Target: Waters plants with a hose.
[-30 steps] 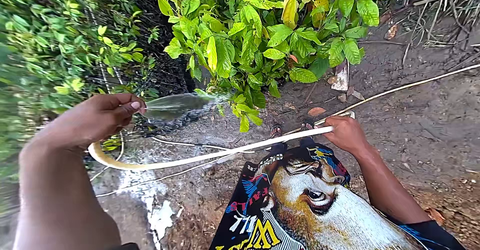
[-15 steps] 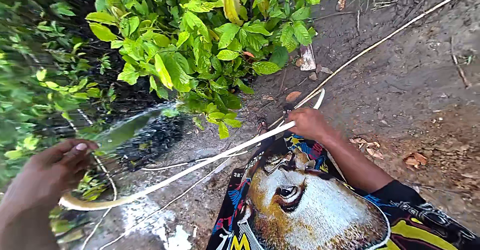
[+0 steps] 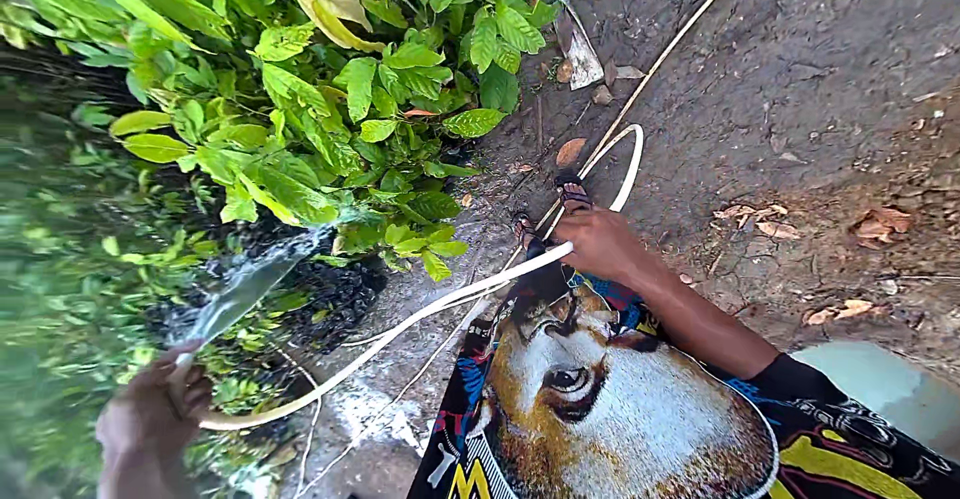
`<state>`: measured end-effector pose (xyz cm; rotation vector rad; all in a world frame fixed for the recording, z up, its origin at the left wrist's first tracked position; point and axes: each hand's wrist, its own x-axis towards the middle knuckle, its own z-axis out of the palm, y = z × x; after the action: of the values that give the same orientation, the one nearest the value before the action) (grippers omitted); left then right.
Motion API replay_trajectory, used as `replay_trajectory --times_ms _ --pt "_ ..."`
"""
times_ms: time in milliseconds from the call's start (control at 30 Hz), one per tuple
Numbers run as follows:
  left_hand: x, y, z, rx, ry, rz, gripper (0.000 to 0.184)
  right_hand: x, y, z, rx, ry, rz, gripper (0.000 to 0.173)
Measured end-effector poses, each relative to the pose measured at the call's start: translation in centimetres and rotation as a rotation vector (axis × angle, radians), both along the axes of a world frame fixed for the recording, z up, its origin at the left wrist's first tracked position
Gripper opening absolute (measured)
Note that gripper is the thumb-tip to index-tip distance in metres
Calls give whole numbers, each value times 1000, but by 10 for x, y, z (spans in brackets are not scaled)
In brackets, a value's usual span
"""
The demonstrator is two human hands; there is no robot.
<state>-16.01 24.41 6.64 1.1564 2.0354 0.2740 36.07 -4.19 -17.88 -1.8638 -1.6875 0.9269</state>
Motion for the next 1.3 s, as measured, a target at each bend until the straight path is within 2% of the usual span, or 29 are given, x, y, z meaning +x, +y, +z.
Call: replay_trajectory --times_ms 133,233,333,467,600,733,867,967,1133,1300 --pt "7 -15 -1 39 34 32 38 21 -6 1 -16 11 -31 23" --pt "11 -27 3 110 44 -12 29 33 -6 1 -11 14 -15 21" --pt "25 -40 11 152 180 -98 24 37 -2 -4 3 -5 8 28" --pt "26 -55 12 145 345 -216 29 41 5 1 -5 -30 5 24" --pt "15 -64 6 238 293 -127 25 37 10 7 -38 -39 -15 25" --pt "-12 -72 -9 256 137 -29 16 21 11 14 -22 -72 -77 27" --pt "-45 -83 -16 211 3 20 18 -13 10 20 -36 -110 -129 31" --pt "-69 -98 -27 192 -27 -27 20 -44 5 16 -98 -145 -122 38" --pt "-122 -122 -47 122 44 -206 24 -89 -1 37 -316 -265 -77 30" --pt "-168 -141 -55 164 56 -249 23 -120 -10 63 -335 -375 -59 29"
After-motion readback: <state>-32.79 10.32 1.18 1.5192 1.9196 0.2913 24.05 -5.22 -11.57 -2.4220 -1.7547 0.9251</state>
